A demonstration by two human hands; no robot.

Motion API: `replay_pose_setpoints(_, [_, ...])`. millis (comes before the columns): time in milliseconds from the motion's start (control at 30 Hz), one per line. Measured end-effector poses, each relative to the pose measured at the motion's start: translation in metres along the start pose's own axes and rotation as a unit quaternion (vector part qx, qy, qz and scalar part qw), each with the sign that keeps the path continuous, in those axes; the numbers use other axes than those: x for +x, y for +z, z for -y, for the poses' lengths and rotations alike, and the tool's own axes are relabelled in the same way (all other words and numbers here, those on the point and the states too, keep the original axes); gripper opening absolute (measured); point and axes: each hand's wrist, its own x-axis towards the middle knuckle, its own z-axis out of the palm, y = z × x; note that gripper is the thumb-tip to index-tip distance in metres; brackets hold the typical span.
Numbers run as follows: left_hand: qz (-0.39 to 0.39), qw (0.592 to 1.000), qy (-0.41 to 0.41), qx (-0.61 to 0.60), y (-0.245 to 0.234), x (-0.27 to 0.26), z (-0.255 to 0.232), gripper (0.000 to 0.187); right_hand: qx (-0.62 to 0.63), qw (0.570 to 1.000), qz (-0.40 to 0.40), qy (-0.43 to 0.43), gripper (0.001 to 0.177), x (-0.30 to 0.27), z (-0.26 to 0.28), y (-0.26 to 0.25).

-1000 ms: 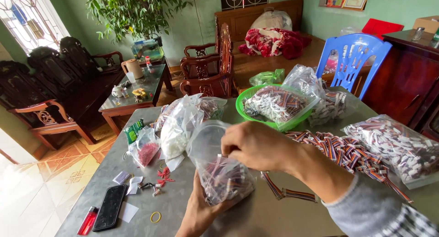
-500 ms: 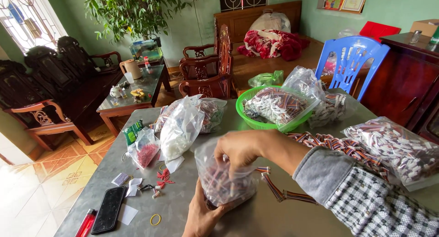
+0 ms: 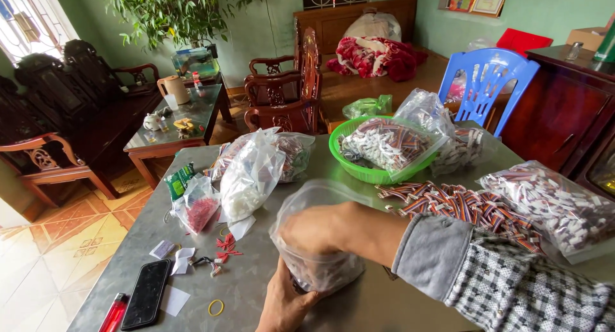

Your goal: Packaging small wrapped items into plastic bags on a table

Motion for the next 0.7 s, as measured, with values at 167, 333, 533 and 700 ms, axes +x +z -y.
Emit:
replay_pose_setpoints(167, [-0.006, 1.0, -0.027, -0.002, -0.004, -0.002, -0.014, 0.097, 0.077, 0.996, -0.034, 0.01, 0.022, -0.011, -0.012, -0.007])
replay_pose_setpoints(333, [0.019, 0.989, 0.0, -0.144, -0.003, -0.001, -0.017, 0.115, 0.012, 0.997, -0.066, -0.041, 0.034, 0.019, -0.03, 0.044])
replay_pose_setpoints(533, [-0.085, 0.971, 0.027, -0.22, 0.002, 0.003, -0.002, 0.077, 0.296, 0.869, -0.389, -0.077, 0.006, -0.096, -0.007, -0.028])
replay_pose_setpoints(700, [-0.188, 0.968, -0.133, -0.102, -0.011, -0.002, -0.052, 0.079, 0.313, 0.837, -0.387, 0.227, 0.01, -0.127, -0.075, 0.089])
